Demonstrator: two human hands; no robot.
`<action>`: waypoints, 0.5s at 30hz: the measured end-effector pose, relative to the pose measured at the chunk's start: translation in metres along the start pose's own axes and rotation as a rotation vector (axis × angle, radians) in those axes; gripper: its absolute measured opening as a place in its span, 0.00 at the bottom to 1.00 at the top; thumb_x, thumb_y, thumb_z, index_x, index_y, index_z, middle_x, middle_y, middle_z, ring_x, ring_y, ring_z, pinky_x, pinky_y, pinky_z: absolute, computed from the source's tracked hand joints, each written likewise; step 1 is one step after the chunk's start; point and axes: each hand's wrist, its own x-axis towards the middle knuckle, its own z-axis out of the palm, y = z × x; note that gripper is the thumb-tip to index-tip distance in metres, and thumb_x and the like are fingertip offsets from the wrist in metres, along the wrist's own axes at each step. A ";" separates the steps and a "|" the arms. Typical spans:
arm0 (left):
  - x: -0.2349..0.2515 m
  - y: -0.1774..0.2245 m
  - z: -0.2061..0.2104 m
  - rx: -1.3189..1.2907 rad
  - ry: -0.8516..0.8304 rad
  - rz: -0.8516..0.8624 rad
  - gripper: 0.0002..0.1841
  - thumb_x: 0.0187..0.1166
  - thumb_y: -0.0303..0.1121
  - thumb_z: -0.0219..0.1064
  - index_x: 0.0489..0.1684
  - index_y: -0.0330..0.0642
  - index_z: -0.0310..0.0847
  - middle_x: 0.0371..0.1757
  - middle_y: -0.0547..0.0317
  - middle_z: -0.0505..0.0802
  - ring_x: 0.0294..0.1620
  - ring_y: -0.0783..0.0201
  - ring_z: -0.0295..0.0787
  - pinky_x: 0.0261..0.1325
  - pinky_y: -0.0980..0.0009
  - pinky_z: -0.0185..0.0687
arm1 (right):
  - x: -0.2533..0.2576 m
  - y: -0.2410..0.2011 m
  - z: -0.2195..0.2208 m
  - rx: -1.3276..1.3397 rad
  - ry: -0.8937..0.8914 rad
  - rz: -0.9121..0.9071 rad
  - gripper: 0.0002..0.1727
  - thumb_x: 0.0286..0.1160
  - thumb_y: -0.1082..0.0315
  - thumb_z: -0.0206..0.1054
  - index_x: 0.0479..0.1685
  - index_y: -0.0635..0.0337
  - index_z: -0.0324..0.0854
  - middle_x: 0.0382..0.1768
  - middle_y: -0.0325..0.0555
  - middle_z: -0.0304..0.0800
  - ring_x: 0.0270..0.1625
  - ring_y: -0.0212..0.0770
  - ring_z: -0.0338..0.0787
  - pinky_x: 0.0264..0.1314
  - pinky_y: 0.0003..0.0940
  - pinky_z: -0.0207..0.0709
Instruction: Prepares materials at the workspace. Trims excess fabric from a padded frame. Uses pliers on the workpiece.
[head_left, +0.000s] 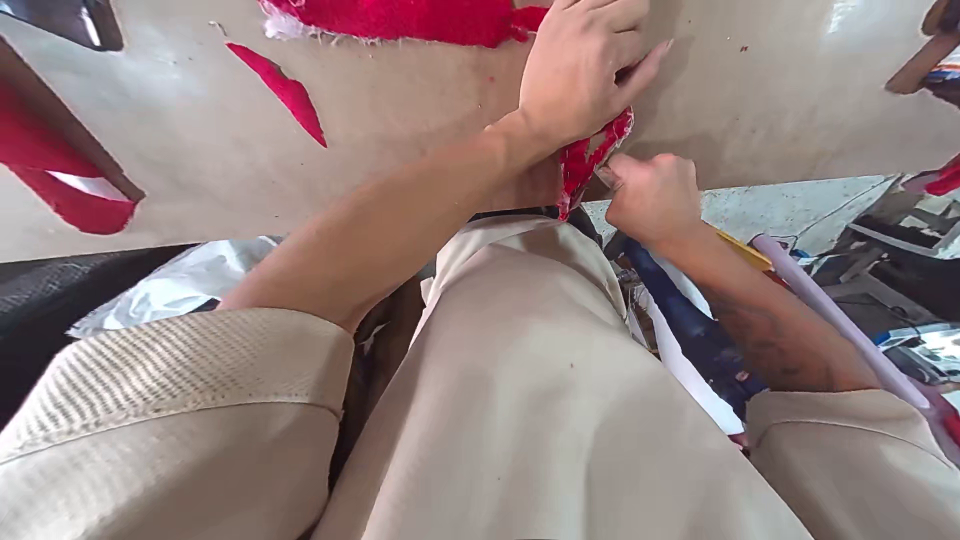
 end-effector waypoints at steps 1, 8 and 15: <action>0.000 0.000 -0.001 -0.001 -0.007 -0.004 0.26 0.88 0.49 0.58 0.19 0.46 0.88 0.31 0.60 0.92 0.34 0.62 0.87 0.46 0.59 0.77 | 0.005 0.006 -0.004 0.181 -0.071 0.015 0.22 0.85 0.56 0.56 0.20 0.57 0.76 0.13 0.46 0.73 0.19 0.49 0.78 0.21 0.49 0.67; -0.004 -0.001 0.002 -0.013 0.046 0.051 0.26 0.88 0.48 0.59 0.17 0.45 0.86 0.29 0.59 0.90 0.33 0.62 0.86 0.46 0.60 0.75 | 0.010 0.029 0.002 0.908 -0.308 0.081 0.23 0.91 0.61 0.56 0.21 0.58 0.78 0.13 0.36 0.72 0.11 0.30 0.66 0.13 0.29 0.61; 0.000 -0.005 -0.001 -0.032 0.037 0.088 0.26 0.89 0.48 0.58 0.18 0.44 0.88 0.31 0.58 0.91 0.40 0.59 0.88 0.55 0.57 0.76 | -0.020 0.007 -0.024 0.162 -0.044 -0.008 0.23 0.90 0.53 0.54 0.26 0.55 0.81 0.13 0.45 0.76 0.15 0.48 0.79 0.16 0.47 0.67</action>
